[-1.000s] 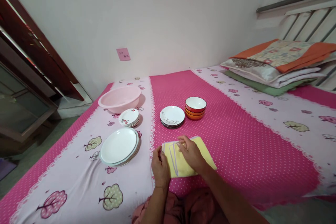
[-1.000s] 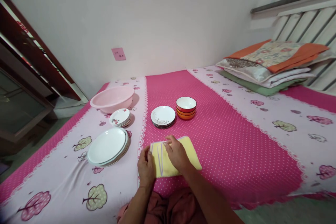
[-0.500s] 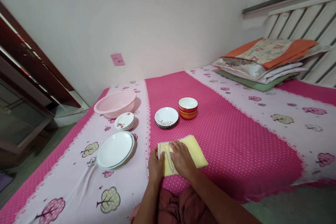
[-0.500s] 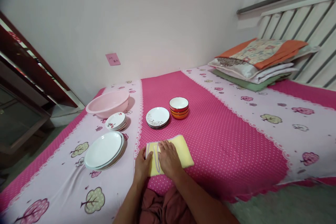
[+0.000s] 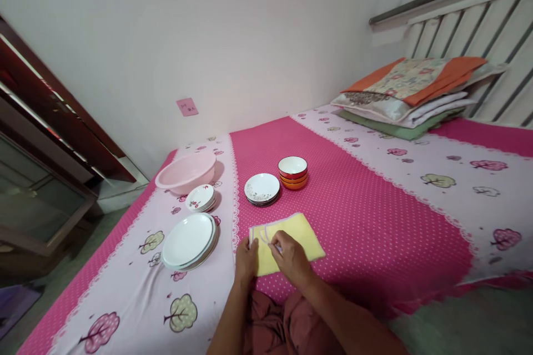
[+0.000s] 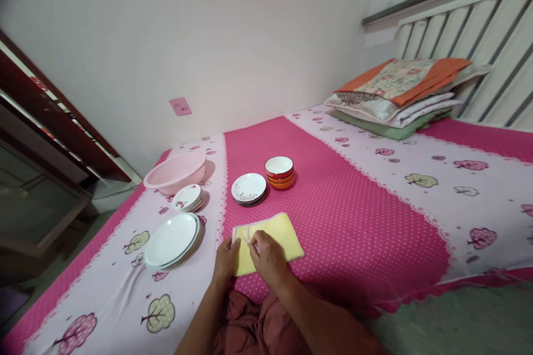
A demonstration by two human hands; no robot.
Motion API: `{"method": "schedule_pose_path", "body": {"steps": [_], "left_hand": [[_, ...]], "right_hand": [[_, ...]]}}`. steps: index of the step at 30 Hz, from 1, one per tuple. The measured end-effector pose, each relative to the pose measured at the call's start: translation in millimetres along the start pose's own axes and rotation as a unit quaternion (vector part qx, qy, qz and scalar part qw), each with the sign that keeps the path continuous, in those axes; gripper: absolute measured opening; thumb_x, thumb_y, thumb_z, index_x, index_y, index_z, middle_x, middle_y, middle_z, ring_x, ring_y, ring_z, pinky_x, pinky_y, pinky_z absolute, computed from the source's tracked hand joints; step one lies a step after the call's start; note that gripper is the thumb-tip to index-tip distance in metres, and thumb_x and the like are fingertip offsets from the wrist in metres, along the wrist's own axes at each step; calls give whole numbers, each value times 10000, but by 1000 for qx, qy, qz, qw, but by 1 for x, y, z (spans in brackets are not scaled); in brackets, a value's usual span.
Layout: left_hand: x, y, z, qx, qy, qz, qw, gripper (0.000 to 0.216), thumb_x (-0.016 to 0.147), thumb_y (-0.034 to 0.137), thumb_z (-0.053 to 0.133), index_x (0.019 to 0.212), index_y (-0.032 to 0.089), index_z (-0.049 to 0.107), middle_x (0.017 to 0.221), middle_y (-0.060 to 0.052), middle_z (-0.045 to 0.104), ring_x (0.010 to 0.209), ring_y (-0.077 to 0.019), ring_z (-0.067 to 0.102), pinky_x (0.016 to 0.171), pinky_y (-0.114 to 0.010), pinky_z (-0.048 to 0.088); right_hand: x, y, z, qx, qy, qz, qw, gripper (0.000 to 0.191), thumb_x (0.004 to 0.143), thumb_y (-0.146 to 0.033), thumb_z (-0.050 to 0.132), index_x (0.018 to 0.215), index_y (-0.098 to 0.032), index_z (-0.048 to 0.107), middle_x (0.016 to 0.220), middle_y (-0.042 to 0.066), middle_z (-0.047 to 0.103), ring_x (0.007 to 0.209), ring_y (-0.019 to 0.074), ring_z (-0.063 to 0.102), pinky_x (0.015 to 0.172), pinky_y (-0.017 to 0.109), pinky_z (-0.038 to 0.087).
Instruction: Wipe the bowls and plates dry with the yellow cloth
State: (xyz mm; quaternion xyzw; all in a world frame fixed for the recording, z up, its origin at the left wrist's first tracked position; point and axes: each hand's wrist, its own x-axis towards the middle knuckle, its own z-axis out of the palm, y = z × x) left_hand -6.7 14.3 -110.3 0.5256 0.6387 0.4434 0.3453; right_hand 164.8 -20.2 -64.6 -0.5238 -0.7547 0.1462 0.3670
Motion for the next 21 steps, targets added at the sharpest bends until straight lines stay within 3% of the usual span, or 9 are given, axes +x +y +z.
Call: {"method": "schedule_pose_path", "body": {"steps": [2,8,12,17,19,21], "left_hand": [[1,-1,-1,1,-10,-4,1000,303,994,446,648,895,160,658,746,32,634,606,-115,590,584,-272,523],[3,-2,-4,-3,-3,-7,1000,289,986,439,661,913,159,656,819,16,645,680,-132,609,646,-298,543],[1,1,-3,-28,-2,-21,999,296,989,456,651,980,160,665,873,0,665,699,-137,620,652,-304,550],[-3,13,0,-58,4,-35,998,293,991,446,652,927,161,655,809,19,643,644,-121,591,615,-283,530],[-5,22,3,-70,7,-35,997,296,989,427,662,859,162,638,747,38,611,611,-112,569,594,-270,514],[-8,33,9,-87,8,-33,996,311,989,418,662,812,167,616,696,55,581,575,-103,546,571,-259,498]], "right_hand": [[1,-2,2,9,1,-12,1000,113,1009,-145,520,939,-209,581,931,39,673,883,186,648,800,276,465],[-10,-10,13,17,-53,-67,996,133,882,-209,745,965,-210,642,982,32,708,922,221,647,846,316,486],[-12,-2,11,6,-34,-27,999,215,969,-158,587,1169,-183,662,1212,121,707,1168,296,608,1052,464,429],[-15,11,16,25,-20,25,999,383,926,-182,623,1308,-185,662,1442,164,642,1417,378,479,1232,647,194],[-15,15,17,54,-14,34,998,412,898,-188,630,1307,-195,675,1455,156,641,1428,378,479,1243,657,184],[-13,22,15,93,-4,42,995,410,879,-195,617,1282,-194,691,1422,149,666,1394,356,525,1238,618,261]]}}
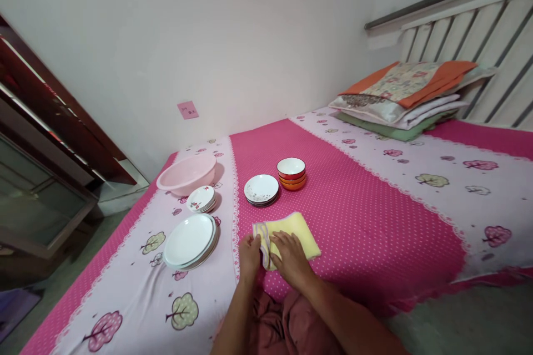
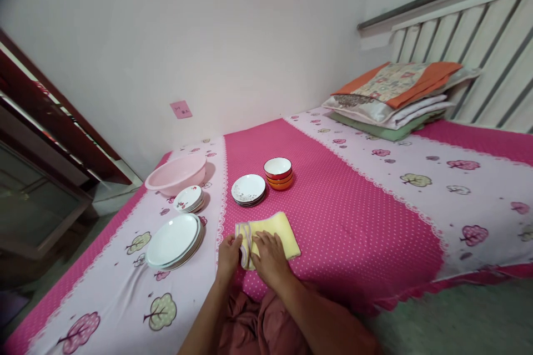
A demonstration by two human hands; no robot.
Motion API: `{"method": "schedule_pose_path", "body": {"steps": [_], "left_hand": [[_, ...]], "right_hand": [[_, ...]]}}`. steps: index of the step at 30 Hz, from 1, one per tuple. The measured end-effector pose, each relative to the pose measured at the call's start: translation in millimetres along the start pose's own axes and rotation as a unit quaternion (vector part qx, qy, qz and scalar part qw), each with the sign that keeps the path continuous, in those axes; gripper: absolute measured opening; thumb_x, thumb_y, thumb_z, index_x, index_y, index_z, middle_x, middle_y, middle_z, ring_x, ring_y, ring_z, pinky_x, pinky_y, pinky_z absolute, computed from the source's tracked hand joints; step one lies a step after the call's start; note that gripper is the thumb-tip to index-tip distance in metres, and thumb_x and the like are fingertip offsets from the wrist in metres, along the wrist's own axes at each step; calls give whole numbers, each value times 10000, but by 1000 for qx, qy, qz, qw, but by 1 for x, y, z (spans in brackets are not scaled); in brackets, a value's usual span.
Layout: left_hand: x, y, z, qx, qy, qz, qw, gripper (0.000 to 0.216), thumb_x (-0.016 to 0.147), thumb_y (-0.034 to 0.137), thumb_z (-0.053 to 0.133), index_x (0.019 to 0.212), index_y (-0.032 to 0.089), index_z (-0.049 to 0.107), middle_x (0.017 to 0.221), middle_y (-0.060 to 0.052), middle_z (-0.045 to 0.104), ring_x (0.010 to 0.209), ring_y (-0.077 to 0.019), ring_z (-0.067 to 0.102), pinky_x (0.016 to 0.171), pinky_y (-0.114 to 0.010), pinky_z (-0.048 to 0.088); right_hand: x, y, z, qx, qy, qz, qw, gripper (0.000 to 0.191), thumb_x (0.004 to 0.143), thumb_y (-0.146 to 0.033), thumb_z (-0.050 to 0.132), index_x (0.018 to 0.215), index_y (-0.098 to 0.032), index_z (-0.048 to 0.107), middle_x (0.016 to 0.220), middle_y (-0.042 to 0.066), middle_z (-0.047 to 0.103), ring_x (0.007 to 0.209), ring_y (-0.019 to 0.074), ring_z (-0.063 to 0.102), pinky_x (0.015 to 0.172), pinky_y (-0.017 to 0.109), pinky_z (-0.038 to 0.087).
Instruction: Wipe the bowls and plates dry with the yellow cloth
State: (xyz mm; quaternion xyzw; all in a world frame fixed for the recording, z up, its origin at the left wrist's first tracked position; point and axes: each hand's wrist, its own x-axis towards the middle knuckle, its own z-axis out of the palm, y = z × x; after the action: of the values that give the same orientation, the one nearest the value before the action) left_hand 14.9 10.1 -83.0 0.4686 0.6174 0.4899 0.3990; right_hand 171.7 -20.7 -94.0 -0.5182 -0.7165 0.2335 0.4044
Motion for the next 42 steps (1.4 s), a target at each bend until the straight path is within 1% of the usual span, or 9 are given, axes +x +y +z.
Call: {"method": "schedule_pose_path", "body": {"steps": [6,10,16,21,28,33,36,39,42], "left_hand": [[-9,33,53,-67,-44,8,997,430,867,606,688,844,181,623,567,50,601,454,-125,558,462,-248,414],[-16,42,89,-86,-83,16,993,598,808,736,581,902,149,643,663,-83,718,519,-211,675,492,-305,498],[-29,38,92,15,-10,122,992,425,983,494,399,1113,158,623,1020,-167,757,895,-261,746,815,-446,607],[-29,33,100,161,-46,242,956,394,960,288,483,1293,180,664,1524,-166,580,1496,-295,435,1256,-537,306],[-28,6,131,310,-105,248,912,568,964,217,449,1525,156,516,1669,-174,407,1596,-346,238,1282,-662,82],[-25,-6,133,316,-104,240,912,601,972,234,439,1568,156,458,1700,-169,337,1609,-332,194,1280,-666,42],[-21,-6,128,282,-109,246,921,560,945,227,478,1500,197,552,1656,-133,441,1581,-303,294,1299,-599,136],[-32,-4,108,229,-79,252,937,560,974,251,451,1526,171,503,1644,-134,467,1558,-235,354,1287,-453,279],[-66,-5,68,182,-11,233,955,545,1050,320,372,1567,156,418,1653,-164,442,1544,-238,382,1261,-469,338]], "right_hand": [[10,26,-36,140,55,65,987,430,1045,-360,370,1287,-182,678,1213,135,770,1097,255,734,967,397,589],[13,39,-57,194,53,99,975,442,934,-394,616,1316,-181,678,1160,110,803,982,267,783,817,351,636],[15,52,-65,201,58,111,972,506,774,-115,633,1274,-182,676,1215,110,791,1058,240,772,928,349,610],[10,65,-67,150,78,122,978,379,766,-150,671,1140,-203,707,1052,86,814,917,238,772,848,354,617],[-2,79,-81,61,144,112,981,345,881,-224,551,1202,-168,663,1062,144,757,893,249,746,812,396,627],[1,61,-80,1,161,25,987,402,943,-213,475,1317,-185,620,1293,161,684,1235,287,635,1110,526,500],[0,44,-68,-24,140,-37,989,453,966,-173,435,1388,-205,598,1394,134,660,1327,265,584,1176,515,448],[-7,39,-58,-46,119,-63,990,430,973,-174,449,1362,-183,633,1381,149,685,1325,297,600,1146,551,476],[-22,44,-62,-68,113,-64,989,376,1005,-233,482,1328,-167,663,1355,171,703,1321,340,608,1123,601,483]]}}
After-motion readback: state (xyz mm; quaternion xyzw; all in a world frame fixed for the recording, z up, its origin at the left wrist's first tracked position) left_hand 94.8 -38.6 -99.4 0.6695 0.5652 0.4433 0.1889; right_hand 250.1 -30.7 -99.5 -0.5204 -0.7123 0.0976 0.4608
